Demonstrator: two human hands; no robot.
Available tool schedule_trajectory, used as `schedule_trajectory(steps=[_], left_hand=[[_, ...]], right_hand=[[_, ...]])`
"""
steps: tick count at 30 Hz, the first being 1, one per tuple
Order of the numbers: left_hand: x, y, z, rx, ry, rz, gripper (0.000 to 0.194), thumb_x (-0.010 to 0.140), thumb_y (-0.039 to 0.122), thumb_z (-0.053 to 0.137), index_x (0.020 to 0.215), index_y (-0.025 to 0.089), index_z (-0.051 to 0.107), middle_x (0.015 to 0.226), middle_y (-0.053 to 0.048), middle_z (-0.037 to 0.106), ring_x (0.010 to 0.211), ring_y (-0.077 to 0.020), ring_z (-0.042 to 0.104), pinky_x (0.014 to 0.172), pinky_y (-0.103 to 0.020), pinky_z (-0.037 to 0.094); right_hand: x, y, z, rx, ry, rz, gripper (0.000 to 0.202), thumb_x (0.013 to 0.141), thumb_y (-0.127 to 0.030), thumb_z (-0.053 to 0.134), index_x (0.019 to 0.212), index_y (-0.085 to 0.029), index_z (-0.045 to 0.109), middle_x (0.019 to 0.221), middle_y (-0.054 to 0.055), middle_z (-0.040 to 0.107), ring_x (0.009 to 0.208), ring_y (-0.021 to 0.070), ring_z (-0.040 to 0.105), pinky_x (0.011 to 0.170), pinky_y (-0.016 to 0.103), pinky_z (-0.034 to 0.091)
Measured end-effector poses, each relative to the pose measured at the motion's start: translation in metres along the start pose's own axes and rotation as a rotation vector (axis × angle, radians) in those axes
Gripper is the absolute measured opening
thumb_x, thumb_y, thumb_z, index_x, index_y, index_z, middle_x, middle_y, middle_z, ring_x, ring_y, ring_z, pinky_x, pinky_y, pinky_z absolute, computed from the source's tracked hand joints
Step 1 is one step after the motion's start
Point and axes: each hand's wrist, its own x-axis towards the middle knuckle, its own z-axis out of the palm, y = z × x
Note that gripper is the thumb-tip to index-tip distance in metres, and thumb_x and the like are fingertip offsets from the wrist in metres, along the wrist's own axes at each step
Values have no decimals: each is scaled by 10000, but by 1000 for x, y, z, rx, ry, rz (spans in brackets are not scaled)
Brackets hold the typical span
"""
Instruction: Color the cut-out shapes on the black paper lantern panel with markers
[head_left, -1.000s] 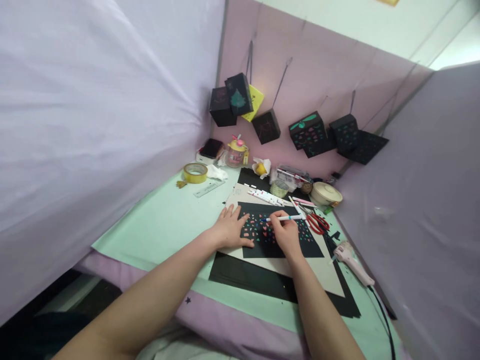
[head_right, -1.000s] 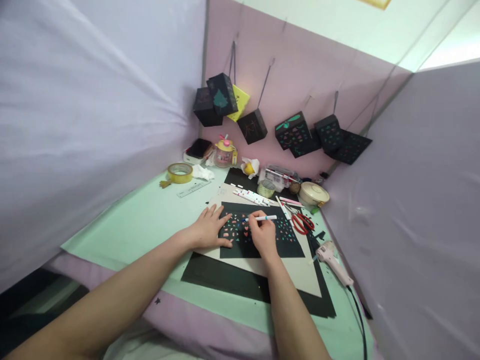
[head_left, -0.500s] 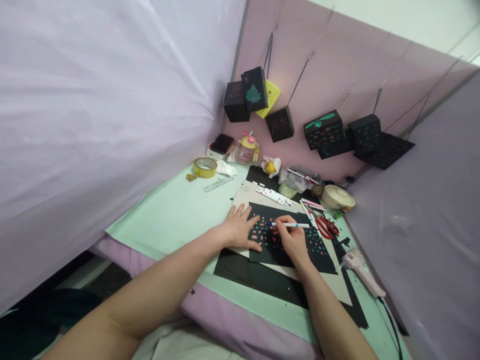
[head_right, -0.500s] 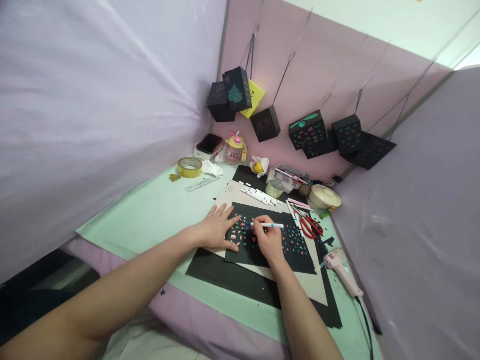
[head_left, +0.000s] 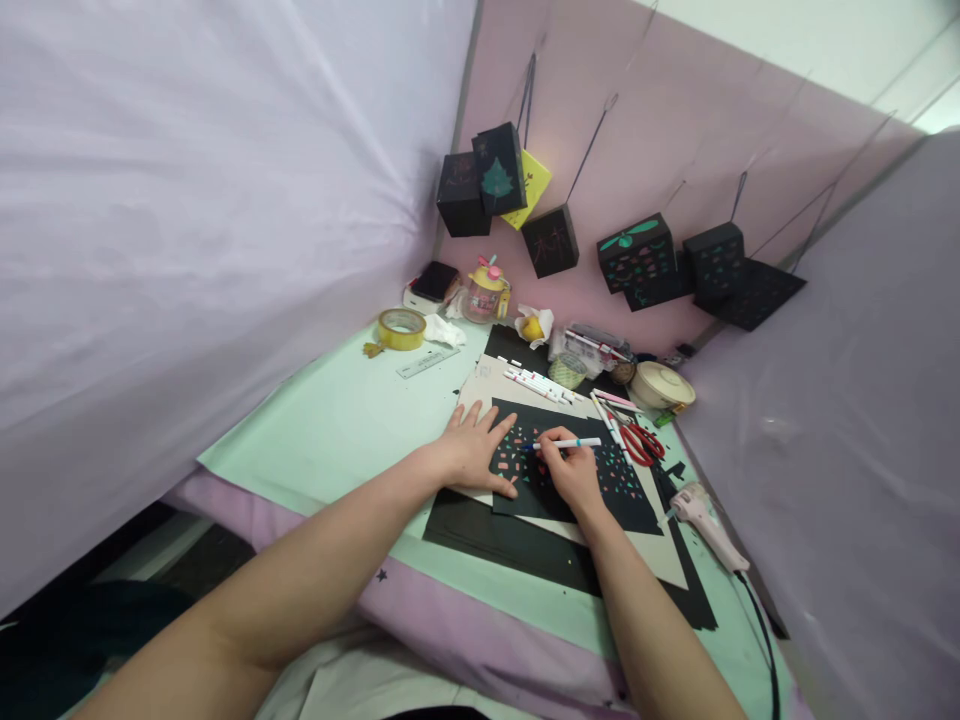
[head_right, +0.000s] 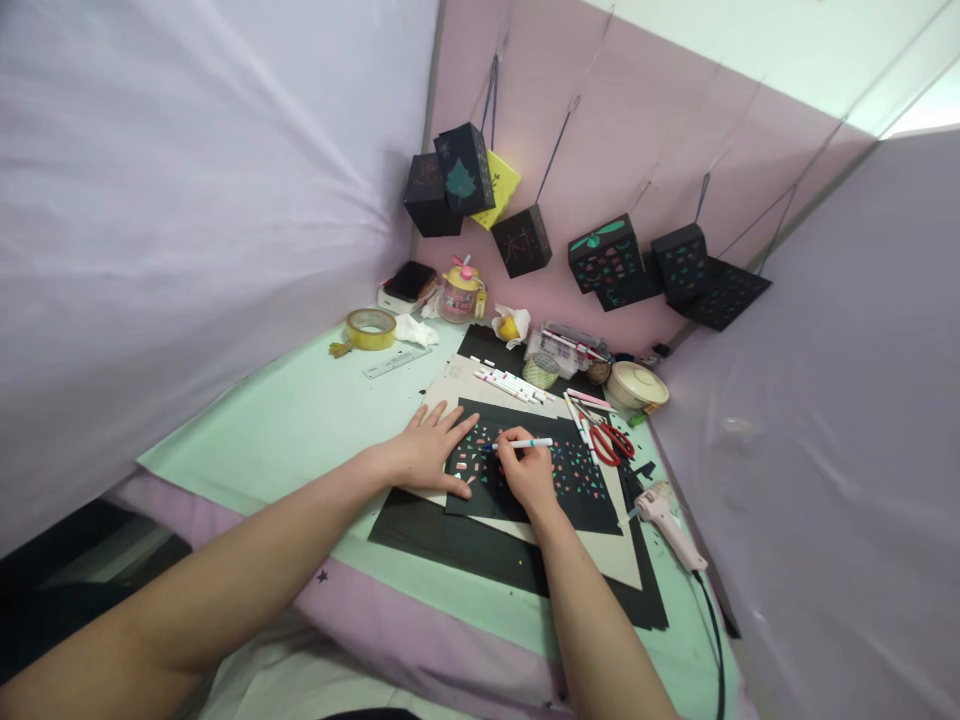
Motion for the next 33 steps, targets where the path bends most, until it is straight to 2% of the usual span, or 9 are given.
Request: schedule_trajectory(steps=[9, 23, 33], left_hand=[[3, -3, 5, -3, 18, 3, 1242, 544, 854, 528, 1494, 202, 64, 1548, -139, 79, 1402, -388, -27, 1097, -545, -3], [0, -3, -1, 3, -20, 4, 1317, 496, 855, 543, 1490, 128, 77, 1548, -135, 67, 1404, -376, -48, 1115, -512, -4], [2, -5, 0, 12, -50, 11, 1320, 500, 855, 541, 1492, 137, 48, 1551, -128, 38, 1402, -372, -75, 1114, -517, -20]], right_hand=[[1, 8, 3, -13, -52, -67, 250, 835, -400, 496, 732, -198, 598, 636, 11, 625, 536, 151, 551, 531, 254, 432], [1, 12, 3, -10, -83, -78, 229, 844, -369, 493, 726, -198, 588, 626, 4, 609, 536, 143, 529, 526, 248, 407], [-1, 7, 1, -3, -9, -68, 224, 839, -349, 501, 701, -194, 585, 581, -9, 600, 483, 127, 523, 498, 232, 399]])
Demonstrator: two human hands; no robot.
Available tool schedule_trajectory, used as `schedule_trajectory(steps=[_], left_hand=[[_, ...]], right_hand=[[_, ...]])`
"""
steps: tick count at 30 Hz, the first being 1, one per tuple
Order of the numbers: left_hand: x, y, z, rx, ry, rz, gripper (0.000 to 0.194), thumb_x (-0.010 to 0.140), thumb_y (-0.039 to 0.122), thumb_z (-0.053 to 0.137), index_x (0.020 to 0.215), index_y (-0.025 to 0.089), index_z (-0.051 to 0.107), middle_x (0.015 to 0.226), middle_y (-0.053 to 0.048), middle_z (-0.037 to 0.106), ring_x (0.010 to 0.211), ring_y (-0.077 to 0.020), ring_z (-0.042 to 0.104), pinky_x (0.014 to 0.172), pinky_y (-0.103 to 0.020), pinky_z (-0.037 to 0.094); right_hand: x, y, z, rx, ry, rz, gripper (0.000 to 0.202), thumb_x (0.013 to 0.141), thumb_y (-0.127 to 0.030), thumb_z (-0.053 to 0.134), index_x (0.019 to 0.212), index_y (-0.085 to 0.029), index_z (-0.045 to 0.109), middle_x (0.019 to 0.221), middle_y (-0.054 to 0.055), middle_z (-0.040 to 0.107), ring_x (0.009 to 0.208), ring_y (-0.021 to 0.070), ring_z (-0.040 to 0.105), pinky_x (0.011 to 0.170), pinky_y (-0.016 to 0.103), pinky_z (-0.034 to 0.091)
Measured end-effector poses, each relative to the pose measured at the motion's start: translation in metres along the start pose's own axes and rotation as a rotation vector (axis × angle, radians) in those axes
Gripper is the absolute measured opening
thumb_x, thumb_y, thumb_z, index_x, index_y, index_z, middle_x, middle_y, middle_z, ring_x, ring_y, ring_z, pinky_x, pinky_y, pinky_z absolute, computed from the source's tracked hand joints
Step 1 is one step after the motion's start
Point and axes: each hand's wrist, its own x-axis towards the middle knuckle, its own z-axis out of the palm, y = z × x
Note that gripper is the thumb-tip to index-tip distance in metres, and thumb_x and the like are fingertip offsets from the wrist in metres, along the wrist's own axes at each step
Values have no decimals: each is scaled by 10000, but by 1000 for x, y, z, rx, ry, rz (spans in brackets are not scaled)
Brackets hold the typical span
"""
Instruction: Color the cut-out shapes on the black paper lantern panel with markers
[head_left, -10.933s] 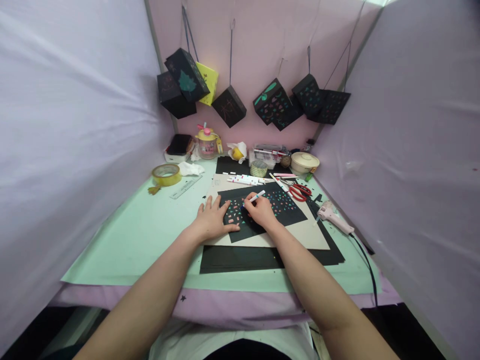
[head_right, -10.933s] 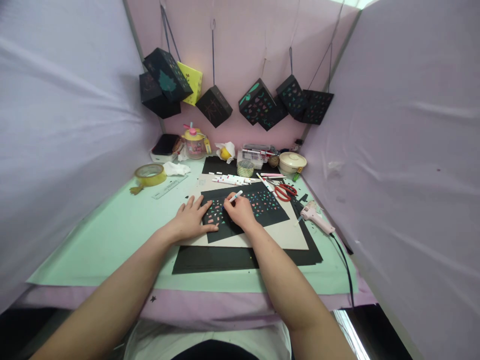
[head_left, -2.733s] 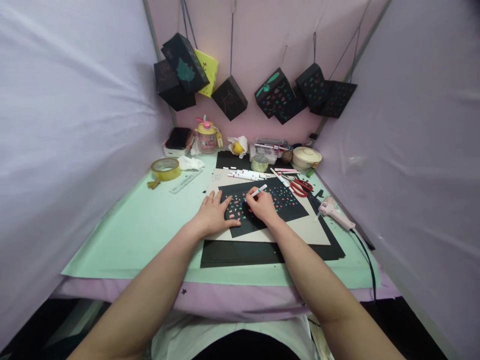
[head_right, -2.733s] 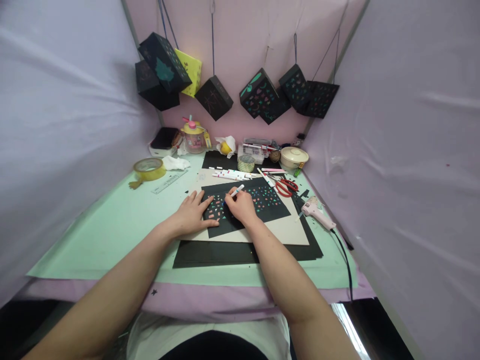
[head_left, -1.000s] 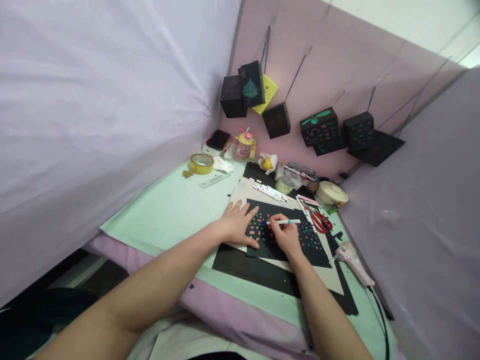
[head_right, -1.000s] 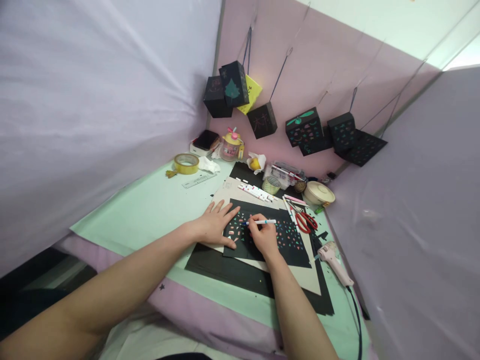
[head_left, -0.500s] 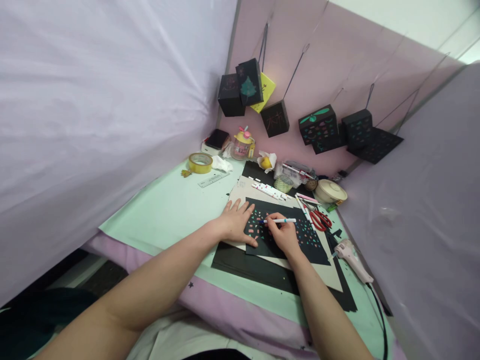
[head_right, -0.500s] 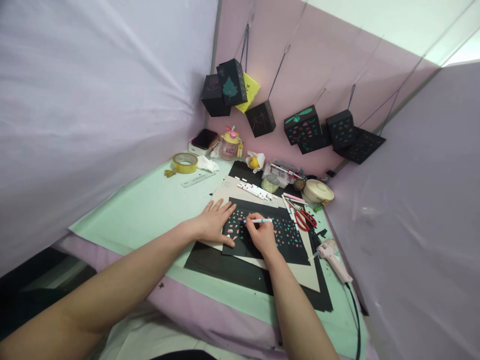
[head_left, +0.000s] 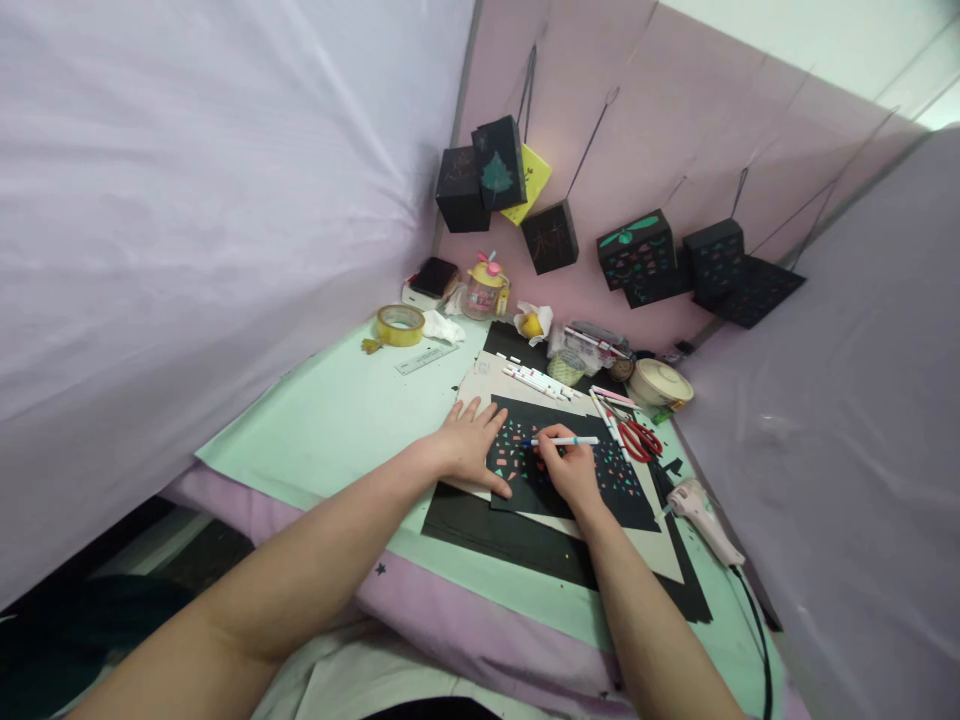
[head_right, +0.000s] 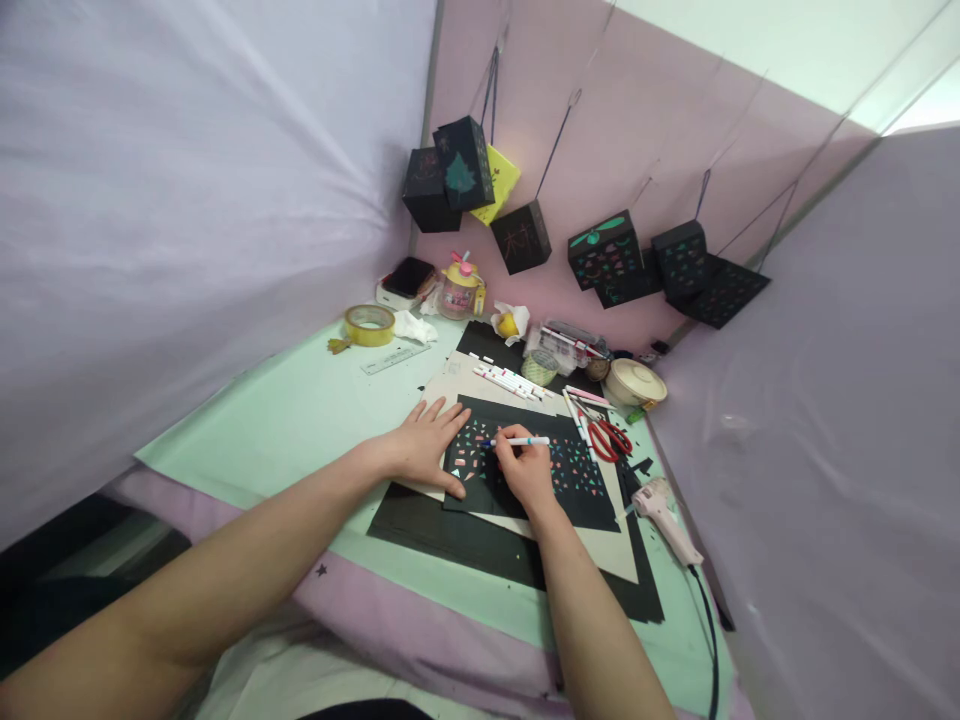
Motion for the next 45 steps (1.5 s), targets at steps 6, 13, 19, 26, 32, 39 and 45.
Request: schedule_trajectory(steps=[6, 13, 19, 26, 32, 39, 45], left_hand=[[0, -1, 0, 10, -2, 0, 1318, 504, 864, 520, 1492, 132, 47, 1550, -130, 27, 1403, -370, -70, 1114, -519, -17], [0, 0, 0, 7, 1, 6, 1323, 499, 867, 523, 1492, 131, 50, 1550, -132, 30, 1402, -373, -69, 1112, -526, -11], [0, -1, 1, 9, 1, 8, 1320, 496, 873, 512, 1492, 137, 53, 1550, -130, 31, 1403, -374, -63, 1110, -530, -7], [0, 0, -1, 11, -3, 4, 1316, 502, 868, 513, 1493, 136, 49, 1551, -128, 31, 1402, -376, -63, 1111, -532, -9], [-1, 1, -2, 17, -3, -3, 1323, 488, 877, 513, 1492, 143, 63, 1550, -130, 37, 1402, -377, -60, 1112, -524, -3], [0, 1, -2, 20, -10, -3, 1328, 492, 883, 505, 1493, 138, 49, 1551, -128, 25, 1402, -373, -66, 1112, -529, -11], [-1, 1, -3, 20, -7, 0, 1319, 500, 884, 501, 1492, 140, 53, 1551, -134, 30, 1401, -379, -68, 1110, -532, -12]], right_hand=[[1, 6, 1, -7, -43, -19, 203, 841, -321, 501, 700, -198, 579, 593, -8, 593, 512, 129, 524, 515, 233, 406], [1, 7, 1, 9, -67, -33, 204, 847, -335, 503, 730, -193, 593, 642, 7, 614, 545, 135, 535, 525, 236, 415], [1, 8, 1, -19, -55, -38, 210, 844, -329, 503, 706, -193, 584, 604, -3, 594, 520, 130, 521, 513, 235, 404], [1, 6, 1, 0, -30, -8, 216, 850, -347, 508, 723, -194, 593, 610, -2, 609, 506, 128, 531, 514, 237, 412], [1, 9, 3, 14, -58, -25, 219, 856, -354, 507, 737, -195, 600, 639, 7, 622, 537, 133, 536, 521, 235, 414], [1, 9, 2, 13, -28, -16, 221, 855, -357, 509, 738, -195, 602, 624, 5, 618, 538, 136, 540, 528, 238, 419], [1, 7, 2, 15, -70, -30, 227, 854, -360, 505, 733, -191, 594, 641, 9, 617, 546, 134, 534, 527, 234, 416]])
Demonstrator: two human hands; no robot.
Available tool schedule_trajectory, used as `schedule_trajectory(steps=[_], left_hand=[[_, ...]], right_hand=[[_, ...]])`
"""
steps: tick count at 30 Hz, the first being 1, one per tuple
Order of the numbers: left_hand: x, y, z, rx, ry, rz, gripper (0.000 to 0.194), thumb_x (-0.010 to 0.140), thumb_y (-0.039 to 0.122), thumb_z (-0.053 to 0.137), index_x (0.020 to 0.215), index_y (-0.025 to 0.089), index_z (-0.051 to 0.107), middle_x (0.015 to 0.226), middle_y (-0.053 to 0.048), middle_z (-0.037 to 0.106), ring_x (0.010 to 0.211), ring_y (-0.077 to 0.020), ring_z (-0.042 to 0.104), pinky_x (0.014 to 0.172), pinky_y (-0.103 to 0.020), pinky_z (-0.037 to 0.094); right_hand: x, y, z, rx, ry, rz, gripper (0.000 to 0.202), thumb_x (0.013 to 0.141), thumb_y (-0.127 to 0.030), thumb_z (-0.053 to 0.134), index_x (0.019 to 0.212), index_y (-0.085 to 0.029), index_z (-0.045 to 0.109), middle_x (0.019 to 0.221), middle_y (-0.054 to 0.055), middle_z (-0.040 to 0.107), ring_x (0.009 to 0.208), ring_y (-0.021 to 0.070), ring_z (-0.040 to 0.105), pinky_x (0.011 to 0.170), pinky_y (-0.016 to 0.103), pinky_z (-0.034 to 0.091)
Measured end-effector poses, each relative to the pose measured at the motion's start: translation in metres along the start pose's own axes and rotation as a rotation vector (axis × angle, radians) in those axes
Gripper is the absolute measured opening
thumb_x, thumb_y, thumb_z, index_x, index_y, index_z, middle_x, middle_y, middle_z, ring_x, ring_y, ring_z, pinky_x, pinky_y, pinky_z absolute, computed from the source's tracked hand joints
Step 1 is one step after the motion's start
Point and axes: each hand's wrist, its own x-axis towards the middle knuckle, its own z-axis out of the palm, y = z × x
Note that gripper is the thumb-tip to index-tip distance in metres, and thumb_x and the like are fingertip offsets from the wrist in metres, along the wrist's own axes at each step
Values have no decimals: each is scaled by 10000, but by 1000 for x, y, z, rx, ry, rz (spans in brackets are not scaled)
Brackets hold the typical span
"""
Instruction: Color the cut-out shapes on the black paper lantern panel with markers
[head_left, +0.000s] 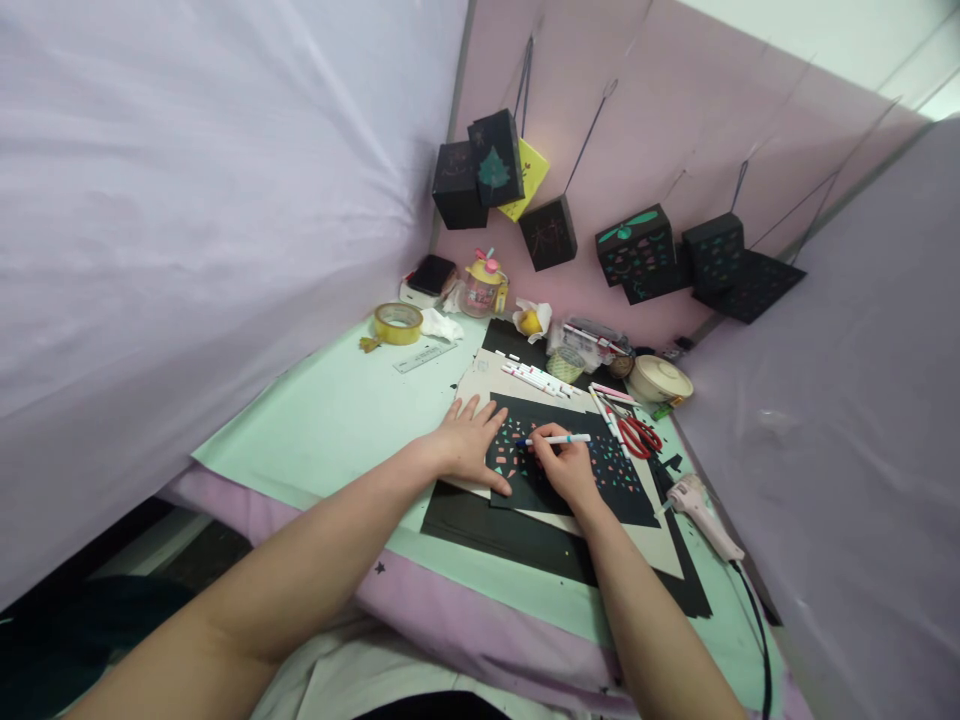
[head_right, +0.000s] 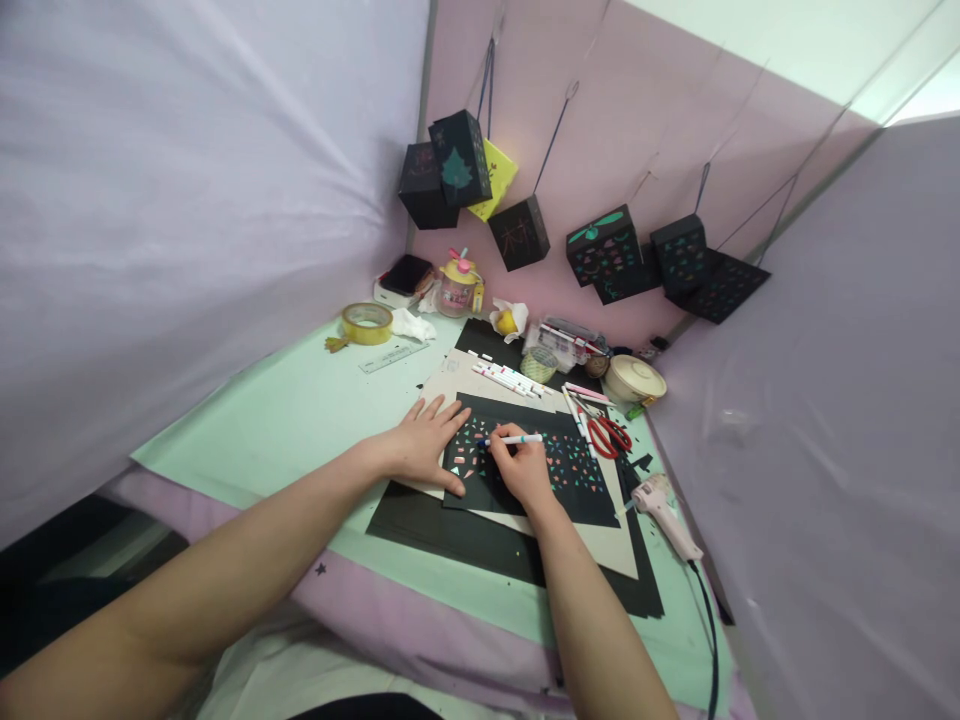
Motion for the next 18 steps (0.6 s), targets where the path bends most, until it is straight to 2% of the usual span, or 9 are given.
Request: schedule_trajectory(steps=[8, 18], left_hand=[[3, -4, 6, -18, 16, 15, 1323, 482, 905, 487, 1493, 172, 51, 1553, -129, 32, 1398, -383, -78, 1102, -537, -26], [0, 0, 1, -19, 1, 6, 1290, 509, 874, 513, 1493, 176, 55, 1554, -125, 23, 1399, -383, -72, 1105, -525, -25]], right_hand=[[0, -1, -1, -29, 29, 14, 241, 853, -374, 497, 725, -197, 599, 614, 7, 619, 529, 140, 541, 528, 244, 420], [-1, -5, -2, -37, 56, 15, 223, 842, -351, 507, 708, -193, 591, 597, -3, 604, 529, 133, 534, 538, 241, 419]])
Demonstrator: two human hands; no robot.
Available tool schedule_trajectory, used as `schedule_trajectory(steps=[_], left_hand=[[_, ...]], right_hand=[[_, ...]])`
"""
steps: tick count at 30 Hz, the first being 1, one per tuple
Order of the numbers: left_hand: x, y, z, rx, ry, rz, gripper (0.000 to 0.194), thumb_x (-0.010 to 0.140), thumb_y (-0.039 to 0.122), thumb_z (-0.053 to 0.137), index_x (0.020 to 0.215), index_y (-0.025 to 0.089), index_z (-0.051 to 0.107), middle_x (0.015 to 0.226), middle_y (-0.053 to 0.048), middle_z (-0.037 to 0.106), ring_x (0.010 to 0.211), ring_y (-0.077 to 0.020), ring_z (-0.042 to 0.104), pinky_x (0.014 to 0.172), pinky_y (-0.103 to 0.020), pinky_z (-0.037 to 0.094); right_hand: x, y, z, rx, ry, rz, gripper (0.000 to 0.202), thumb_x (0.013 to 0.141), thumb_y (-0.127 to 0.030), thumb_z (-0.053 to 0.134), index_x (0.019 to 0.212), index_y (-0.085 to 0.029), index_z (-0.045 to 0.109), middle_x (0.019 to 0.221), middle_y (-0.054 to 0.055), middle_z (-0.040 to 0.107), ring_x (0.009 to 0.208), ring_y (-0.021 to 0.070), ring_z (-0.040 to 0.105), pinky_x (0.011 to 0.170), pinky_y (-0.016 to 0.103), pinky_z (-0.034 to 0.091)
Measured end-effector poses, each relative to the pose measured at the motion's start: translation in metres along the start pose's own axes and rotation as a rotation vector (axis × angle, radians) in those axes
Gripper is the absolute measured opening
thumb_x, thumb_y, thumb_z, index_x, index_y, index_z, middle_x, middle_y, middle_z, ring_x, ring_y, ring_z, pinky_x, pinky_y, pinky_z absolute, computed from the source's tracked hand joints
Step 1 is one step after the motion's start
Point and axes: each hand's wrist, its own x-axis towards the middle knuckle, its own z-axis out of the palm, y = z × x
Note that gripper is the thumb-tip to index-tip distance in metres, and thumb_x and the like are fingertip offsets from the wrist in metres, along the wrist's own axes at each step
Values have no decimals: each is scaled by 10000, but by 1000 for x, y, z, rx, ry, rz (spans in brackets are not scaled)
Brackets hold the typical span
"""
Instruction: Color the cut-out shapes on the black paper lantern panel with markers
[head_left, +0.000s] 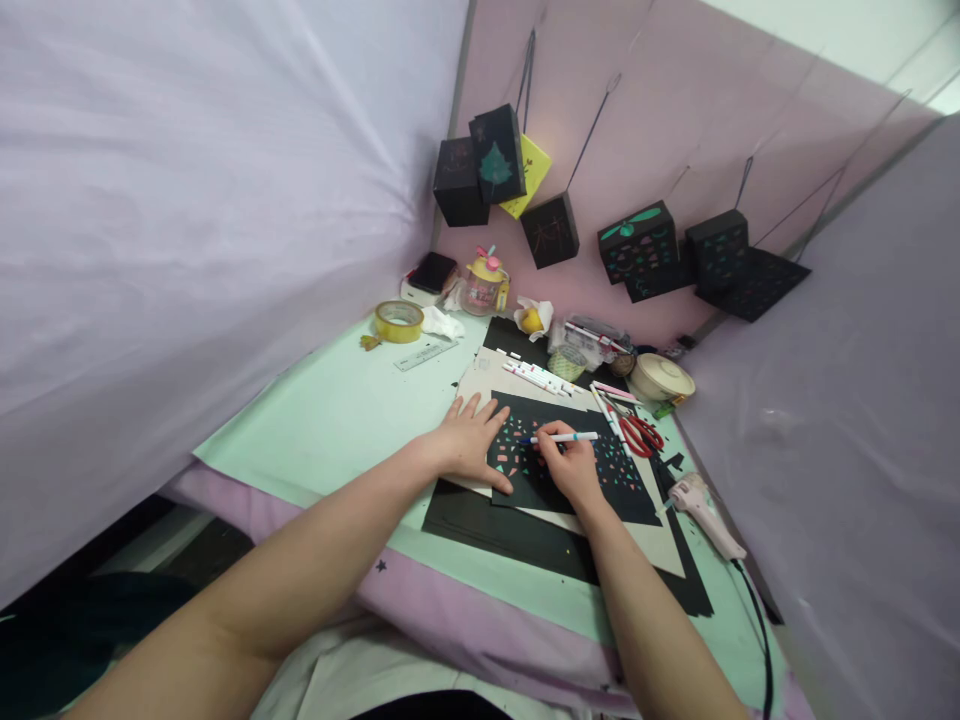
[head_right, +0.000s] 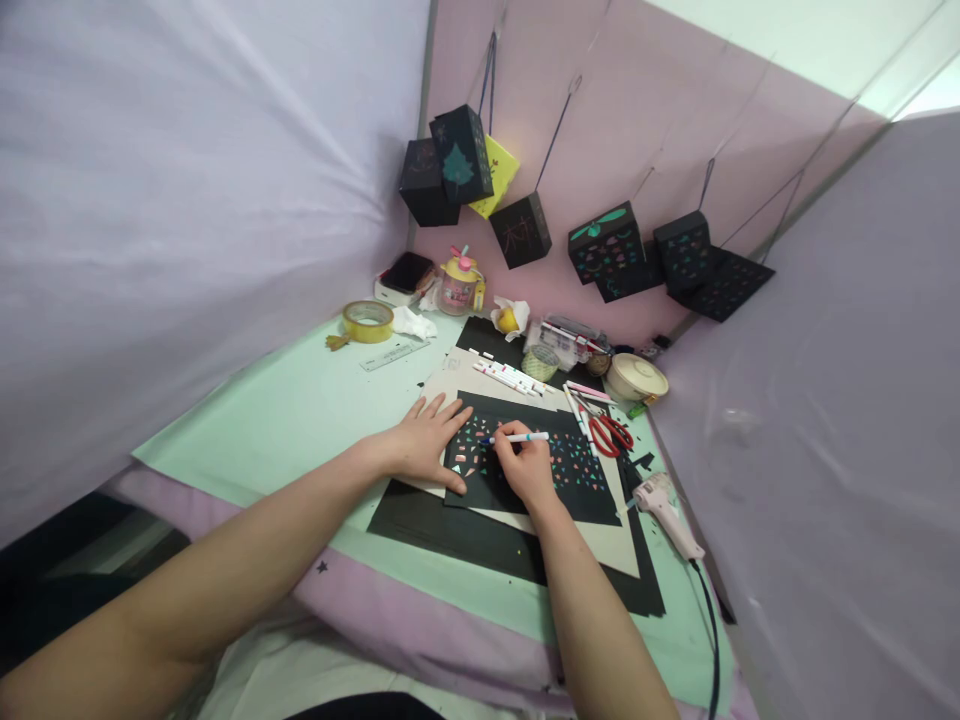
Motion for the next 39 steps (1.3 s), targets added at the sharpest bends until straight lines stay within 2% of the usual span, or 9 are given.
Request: schedule_trajectory(steps=[6, 12, 22, 29, 39], left_hand=[[1, 0, 1, 10, 1, 0, 1302, 502, 885, 497, 1493, 162, 59, 1553, -132, 22, 1399, -384, -70, 1107, -525, -20], [1, -1, 1, 1, 9, 1, 1308, 496, 891, 500, 1492, 164, 65, 1552, -136, 29, 1397, -389, -72, 1103, -533, -27], [0, 0, -1, -2, -5, -2, 1288, 519, 874, 506, 1493, 161, 57, 1552, -136, 19, 1398, -387, -76, 1103, -528, -31], [1, -1, 1, 0, 9, 9, 1272, 520, 880, 500, 1493, 189, 62, 1553, -131, 23, 1399, -383, -76, 1102, -529, -29], [-1, 1, -2, 5, -7, -4, 1277, 520, 877, 497, 1495, 179, 57, 1552, -131, 17, 1400, -380, -71, 1107, -528, -20]], right_hand=[[0, 1, 0, 12, -36, -11, 225, 843, -354, 504, 712, -192, 591, 607, -1, 607, 525, 131, 532, 526, 240, 415], [0, -3, -1, 3, 19, 12, 216, 840, -339, 503, 694, -202, 586, 564, -13, 595, 488, 127, 520, 509, 238, 401], [-2, -1, 0, 23, -82, -113, 198, 847, -316, 496, 715, -200, 586, 648, -1, 599, 613, 142, 535, 618, 257, 425], [-1, -6, 0, 32, -120, -111, 201, 853, -308, 495, 710, -199, 585, 663, -1, 604, 647, 146, 547, 662, 266, 431], [-2, -3, 0, 62, -148, -102, 193, 844, -295, 494, 696, -202, 576, 645, -7, 587, 626, 142, 529, 629, 253, 416]])
